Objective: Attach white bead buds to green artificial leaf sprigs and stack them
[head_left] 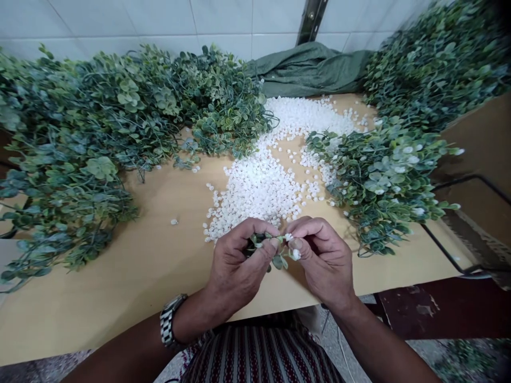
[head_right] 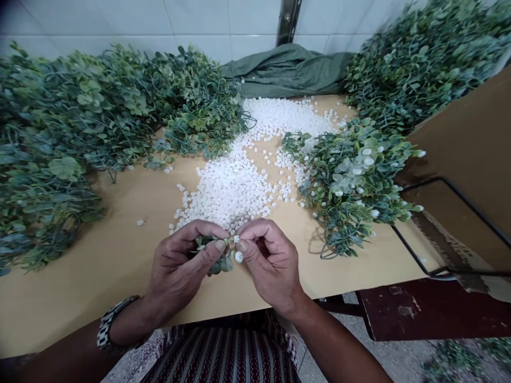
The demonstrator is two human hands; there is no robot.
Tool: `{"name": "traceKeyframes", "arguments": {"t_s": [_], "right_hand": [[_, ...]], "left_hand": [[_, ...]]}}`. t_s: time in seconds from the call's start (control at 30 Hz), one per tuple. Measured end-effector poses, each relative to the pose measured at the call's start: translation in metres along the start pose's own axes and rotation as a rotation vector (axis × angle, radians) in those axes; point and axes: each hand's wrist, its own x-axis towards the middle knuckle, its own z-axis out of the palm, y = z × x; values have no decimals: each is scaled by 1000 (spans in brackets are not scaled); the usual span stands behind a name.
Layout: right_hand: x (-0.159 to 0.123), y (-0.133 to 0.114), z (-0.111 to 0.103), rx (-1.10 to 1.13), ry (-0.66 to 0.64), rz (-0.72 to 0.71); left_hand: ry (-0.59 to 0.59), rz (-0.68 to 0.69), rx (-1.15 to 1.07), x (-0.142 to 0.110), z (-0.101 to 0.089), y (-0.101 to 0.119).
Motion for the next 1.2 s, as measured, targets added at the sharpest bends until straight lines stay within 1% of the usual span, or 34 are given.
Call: {"name": "traceKeyframes", "arguments": {"t_s": [0.13,0.27,0.33,0.4,0.47,0.53,0.67,0.8,0.93,1.1,1.2], "right_hand": [[-1,-2,3,-19,33,-20],[-2,-1,5,-7,31,-24],[-2,-1,6,7,24,-19],[-2,-2,5,25,17,0],[-1,-3,4,34,7,35],[1,-5,3,28,-8,67],[4,-8,1,24,-43,71],[7,-10,3,27,-40,42],[9,-10,5,20,-26,9],[11,-10,6,9,-17,-19],[10,-10,7,-17,-15,-48]], "left_hand": [[-25,66,32,-2,0,-2],[-35,123,62,-2,1,-5],[-26,96,35,-2,1,-4],[-16,34,-18,-1,1,-3],[-15,-25,-68,0,1,-1],[-23,-50,-104,1,2,1],[-15,-56,-158,2,4,3],[12,-49,-191,2,4,4],[30,-31,-185,2,4,5],[66,-45,-160,1,5,6],[72,-11,-165,1,5,5]]}}
